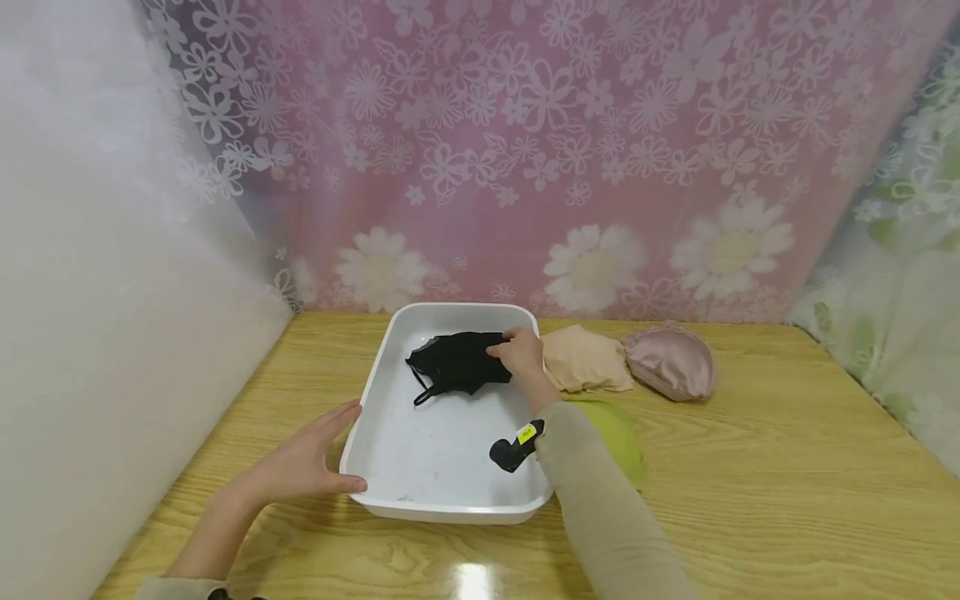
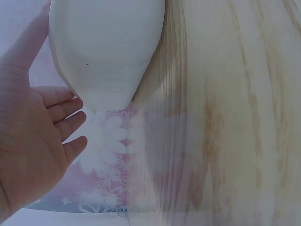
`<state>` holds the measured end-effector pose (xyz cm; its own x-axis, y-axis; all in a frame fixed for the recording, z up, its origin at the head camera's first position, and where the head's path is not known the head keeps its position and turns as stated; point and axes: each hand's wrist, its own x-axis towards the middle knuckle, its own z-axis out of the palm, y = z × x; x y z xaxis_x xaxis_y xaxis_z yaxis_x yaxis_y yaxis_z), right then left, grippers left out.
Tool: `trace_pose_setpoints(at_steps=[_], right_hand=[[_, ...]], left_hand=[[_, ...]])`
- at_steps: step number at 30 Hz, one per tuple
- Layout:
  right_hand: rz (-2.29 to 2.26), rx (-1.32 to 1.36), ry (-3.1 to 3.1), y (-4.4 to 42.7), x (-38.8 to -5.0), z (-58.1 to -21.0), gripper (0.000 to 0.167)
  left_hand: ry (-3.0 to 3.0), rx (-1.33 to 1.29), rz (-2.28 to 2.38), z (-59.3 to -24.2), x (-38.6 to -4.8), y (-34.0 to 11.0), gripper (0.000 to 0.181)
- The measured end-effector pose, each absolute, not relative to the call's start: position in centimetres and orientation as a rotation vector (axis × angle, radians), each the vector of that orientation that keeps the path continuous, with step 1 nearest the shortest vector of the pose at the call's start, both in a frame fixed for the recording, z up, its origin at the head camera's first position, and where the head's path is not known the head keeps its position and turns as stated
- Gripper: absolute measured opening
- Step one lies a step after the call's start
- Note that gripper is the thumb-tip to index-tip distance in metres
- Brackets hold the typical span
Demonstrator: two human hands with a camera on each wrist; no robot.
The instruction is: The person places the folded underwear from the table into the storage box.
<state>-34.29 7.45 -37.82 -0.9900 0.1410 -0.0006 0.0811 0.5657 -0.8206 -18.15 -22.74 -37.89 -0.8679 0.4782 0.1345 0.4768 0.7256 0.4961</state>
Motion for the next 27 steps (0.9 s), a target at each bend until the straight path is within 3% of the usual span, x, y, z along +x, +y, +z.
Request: trace_pose_setpoints(at_steps=[11, 27], right_hand=[[1.357, -0.048, -2.702, 9.0, -33.5, -35.6, 0.042], [1.650, 0.174, -2.656, 17.5, -31.2, -33.1, 0.050]], left_hand=[[2.922, 0.822, 0.820, -37.8, -18.1, -22.7, 0.099], [2.911, 0.801, 0.803, -37.5, -18.1, -22.6, 0.099]])
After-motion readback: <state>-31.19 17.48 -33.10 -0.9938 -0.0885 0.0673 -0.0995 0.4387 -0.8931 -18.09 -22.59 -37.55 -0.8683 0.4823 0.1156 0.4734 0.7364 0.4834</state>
